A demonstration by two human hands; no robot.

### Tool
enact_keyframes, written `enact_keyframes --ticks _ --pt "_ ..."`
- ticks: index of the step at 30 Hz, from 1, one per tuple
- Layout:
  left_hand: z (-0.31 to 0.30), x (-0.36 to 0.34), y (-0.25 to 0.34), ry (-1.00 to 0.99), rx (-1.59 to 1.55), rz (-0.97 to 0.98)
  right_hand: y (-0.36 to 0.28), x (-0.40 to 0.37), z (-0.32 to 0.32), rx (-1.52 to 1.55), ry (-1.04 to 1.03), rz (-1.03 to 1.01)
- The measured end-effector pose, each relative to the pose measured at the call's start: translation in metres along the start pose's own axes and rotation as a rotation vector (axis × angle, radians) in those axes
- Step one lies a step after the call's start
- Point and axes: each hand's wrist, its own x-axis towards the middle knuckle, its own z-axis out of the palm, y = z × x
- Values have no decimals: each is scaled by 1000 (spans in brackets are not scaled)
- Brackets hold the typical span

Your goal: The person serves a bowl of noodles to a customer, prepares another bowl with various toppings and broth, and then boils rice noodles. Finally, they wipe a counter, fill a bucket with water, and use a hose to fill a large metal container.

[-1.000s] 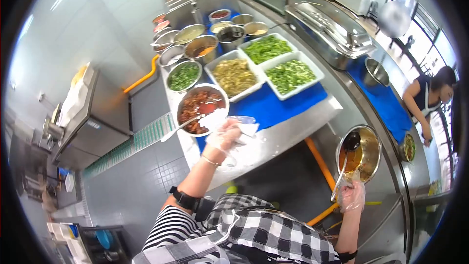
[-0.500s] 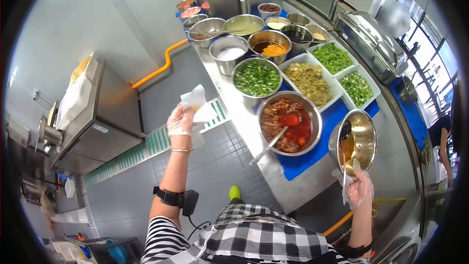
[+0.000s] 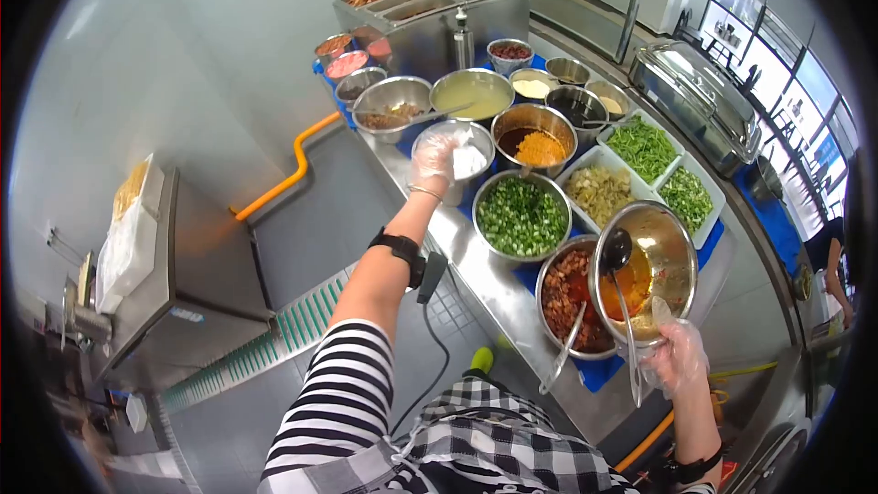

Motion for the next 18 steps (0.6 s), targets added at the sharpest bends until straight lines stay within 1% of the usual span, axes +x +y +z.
enact_keyframes --ticks 1,2,4,6,8,9,10,11,12,14,15,16,17,18 --pt "8 7 -2 -271 59 -105 -1 7 10 13 11 4" --pt "16 14 -4 -472 31 -175 -2 14 17 24 13 -10" --pt "12 18 -9 -516 146 156 -6 28 35 -41 63 34" --pt "4 33 -16 -717 130 178 -13 39 62 -35 75 20" --pt "-3 41 -27 -757 105 155 -23 50 91 -154 -3 -4" --pt "-14 46 -33 -753 15 212 -28 56 107 -158 -2 -1" --pt "-27 54 -38 -744 -75 271 -33 64 124 -207 -57 -3" --pt "-40 63 -45 -707 -182 275 -37 72 143 -253 -110 -6" --pt "-51 72 -55 -706 -187 280 -39 81 162 -252 -103 -10" --pt "-75 88 -80 -678 -383 192 -39 104 204 -322 -143 20" --pt "-91 95 -90 -616 -508 89 -34 117 224 -323 -182 3" --pt "-94 97 -108 -469 -609 86 -28 131 243 -321 -212 -15" --pt "-100 95 -128 -623 -960 -254 -22 142 268 -333 -208 1" --pt "-122 100 -138 -766 -1287 -616 -14 152 295 -345 -210 14"
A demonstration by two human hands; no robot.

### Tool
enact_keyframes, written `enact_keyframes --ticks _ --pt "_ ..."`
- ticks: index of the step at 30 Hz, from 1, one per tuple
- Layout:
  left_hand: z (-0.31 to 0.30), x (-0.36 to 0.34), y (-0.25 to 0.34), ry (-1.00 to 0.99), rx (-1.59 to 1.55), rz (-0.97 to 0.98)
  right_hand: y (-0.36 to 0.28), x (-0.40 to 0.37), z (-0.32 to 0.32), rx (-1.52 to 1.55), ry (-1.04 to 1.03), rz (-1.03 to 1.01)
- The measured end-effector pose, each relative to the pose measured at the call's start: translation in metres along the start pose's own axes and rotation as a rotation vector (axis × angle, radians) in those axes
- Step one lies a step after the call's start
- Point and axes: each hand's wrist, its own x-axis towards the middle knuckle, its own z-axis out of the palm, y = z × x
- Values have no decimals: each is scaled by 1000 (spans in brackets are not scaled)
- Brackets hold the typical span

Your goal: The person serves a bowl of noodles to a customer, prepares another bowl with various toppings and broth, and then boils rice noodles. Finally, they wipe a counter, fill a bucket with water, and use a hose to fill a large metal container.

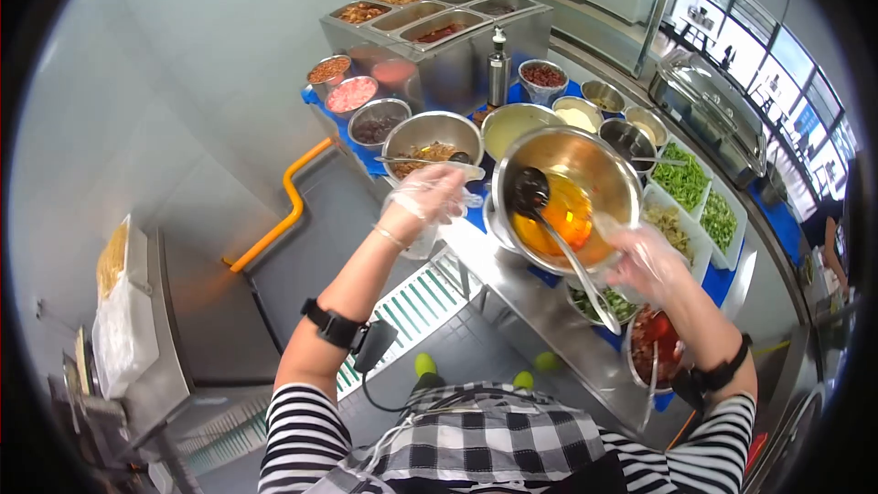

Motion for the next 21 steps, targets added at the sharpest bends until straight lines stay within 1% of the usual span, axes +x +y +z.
enact_keyframes --ticks 1,3,4,6,7,8,10,11,12,14,15,16,17,18,20,21 --pt "-14 -7 10 -13 0 1 -1 16 24 5 11 -4" --pt "-48 -23 20 35 -154 -210 3 47 72 -72 -45 85" --pt "-67 -26 17 47 -158 -214 7 61 95 -77 -54 93" --pt "-102 -29 10 105 80 -165 16 89 137 -89 -140 129" --pt "-116 -32 11 198 142 -194 23 102 154 -79 -165 134" --pt "-134 -36 6 211 136 -196 28 113 171 -88 -175 139" --pt "-169 -45 -13 320 34 -84 38 127 202 -26 -269 234" --pt "-181 -51 -21 358 -65 -36 42 126 220 47 -325 235" --pt "-188 -54 -23 353 -70 -35 43 123 237 140 -513 310" --pt "-197 -58 -24 548 -72 -94 36 110 262 30 -572 404" --pt "-202 -56 -28 577 -94 -81 40 113 263 -38 -582 390" --pt "-205 -51 -31 566 -96 -75 39 118 266 -105 -592 373" --pt "-207 -46 -33 589 -161 -68 37 121 272 -67 -411 376" --pt "-209 -39 -32 613 -224 -63 23 119 275 -64 -404 370" --pt "-216 -21 -31 602 -226 -26 -7 124 282 -114 -294 353" --pt "-219 -10 -26 604 -228 -31 -12 134 279 -148 -288 319"
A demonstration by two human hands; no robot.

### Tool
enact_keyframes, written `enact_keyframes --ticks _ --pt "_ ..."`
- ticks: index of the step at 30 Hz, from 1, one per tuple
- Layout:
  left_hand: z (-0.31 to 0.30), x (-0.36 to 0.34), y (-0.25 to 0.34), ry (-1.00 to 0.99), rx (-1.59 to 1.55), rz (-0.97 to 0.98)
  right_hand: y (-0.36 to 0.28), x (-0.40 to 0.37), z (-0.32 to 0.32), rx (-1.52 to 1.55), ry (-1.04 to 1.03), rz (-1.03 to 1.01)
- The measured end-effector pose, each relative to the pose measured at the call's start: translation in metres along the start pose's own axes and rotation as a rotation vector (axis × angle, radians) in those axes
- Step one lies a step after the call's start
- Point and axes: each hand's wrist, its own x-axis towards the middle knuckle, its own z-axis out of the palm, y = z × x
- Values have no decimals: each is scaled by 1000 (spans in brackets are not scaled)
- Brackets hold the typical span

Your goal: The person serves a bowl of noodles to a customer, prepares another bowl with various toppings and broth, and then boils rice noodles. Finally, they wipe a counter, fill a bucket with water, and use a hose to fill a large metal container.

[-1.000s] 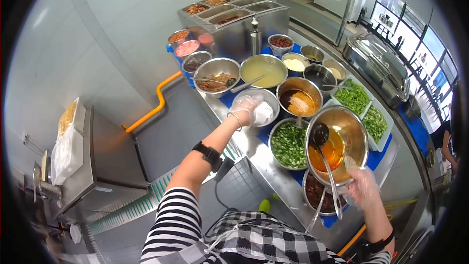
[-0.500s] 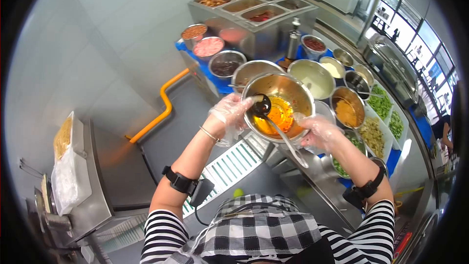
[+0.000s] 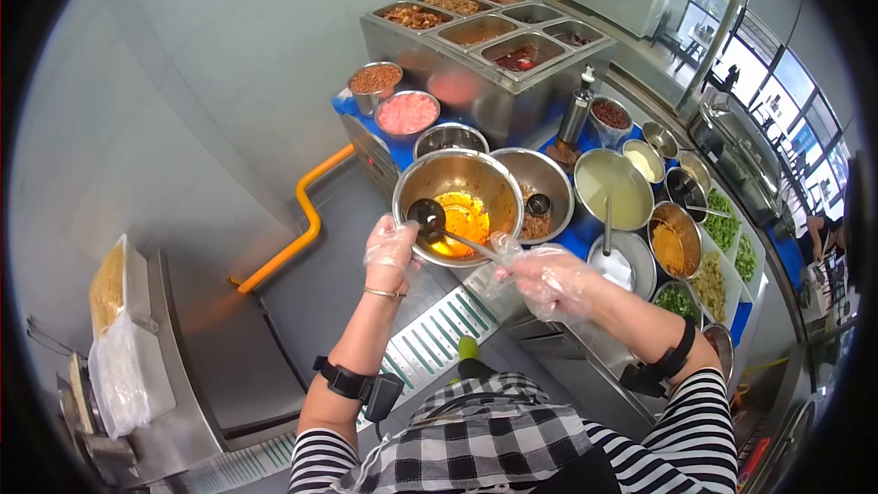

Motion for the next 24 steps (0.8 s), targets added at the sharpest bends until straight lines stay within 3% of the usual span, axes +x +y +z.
enact_keyframes --ticks 4,10,14,16,18,24 --pt "21 47 15 -23 -68 -15 -42 17 -30 90 -181 -236" --pt "40 118 37 -69 -266 5 -139 68 -57 230 -224 -349" --pt "20 143 31 -8 -221 83 -211 126 -94 227 -304 -431" --pt "0 139 31 61 -174 77 -246 165 -109 230 -254 -443" --pt "-30 132 23 131 -148 80 -274 195 -98 238 97 -487" --pt "-120 73 19 317 -210 86 -320 298 -98 209 125 -478"
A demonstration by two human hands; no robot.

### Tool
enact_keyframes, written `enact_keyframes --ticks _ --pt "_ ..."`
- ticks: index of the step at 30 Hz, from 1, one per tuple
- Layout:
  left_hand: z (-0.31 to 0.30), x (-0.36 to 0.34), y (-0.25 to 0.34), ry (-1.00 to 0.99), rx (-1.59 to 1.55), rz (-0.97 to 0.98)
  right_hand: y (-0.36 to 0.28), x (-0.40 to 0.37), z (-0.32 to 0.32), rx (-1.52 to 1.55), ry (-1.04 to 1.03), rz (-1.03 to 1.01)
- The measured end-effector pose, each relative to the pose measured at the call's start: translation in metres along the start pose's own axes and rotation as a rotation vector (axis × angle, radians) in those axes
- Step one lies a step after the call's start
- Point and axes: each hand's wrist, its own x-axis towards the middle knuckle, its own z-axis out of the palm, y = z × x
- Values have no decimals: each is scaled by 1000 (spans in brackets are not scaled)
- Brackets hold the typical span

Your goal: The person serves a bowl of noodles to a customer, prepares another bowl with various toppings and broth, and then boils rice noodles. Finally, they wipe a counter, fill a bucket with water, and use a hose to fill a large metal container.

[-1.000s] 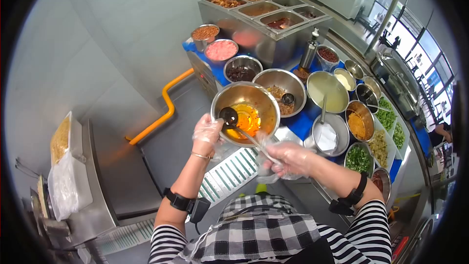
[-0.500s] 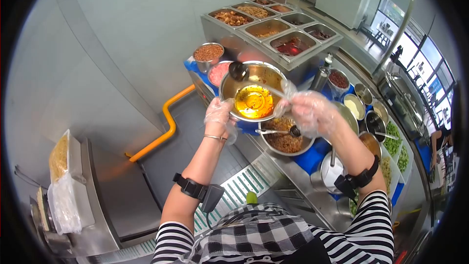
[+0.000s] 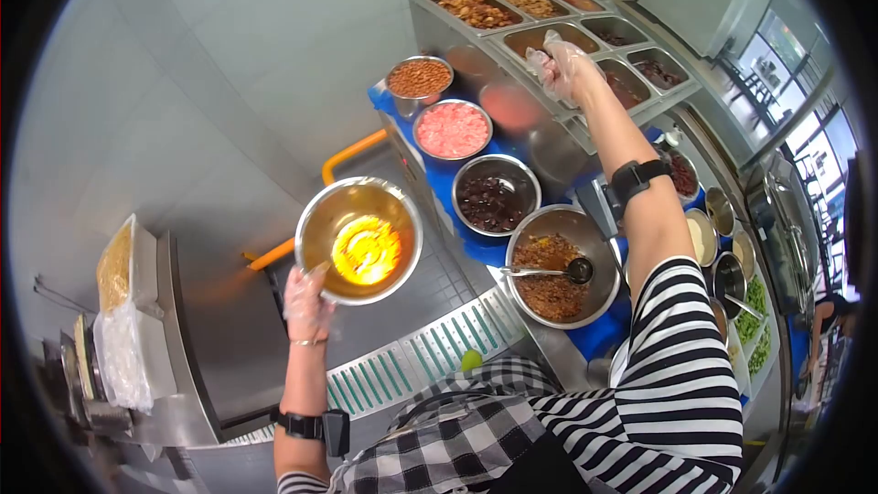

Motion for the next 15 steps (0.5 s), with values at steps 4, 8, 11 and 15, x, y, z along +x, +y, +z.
enact_keyframes --ticks 4,8,11,15 --pt "-81 -32 8 196 -37 71 6 22 14 80 34 -51" --pt "-135 -70 24 383 -86 117 20 -8 39 92 -140 -43" --pt "-209 -102 19 507 -82 210 40 -61 68 -219 -391 -132" --pt "-282 -135 18 807 -145 285 98 -151 110 -383 -346 -195"
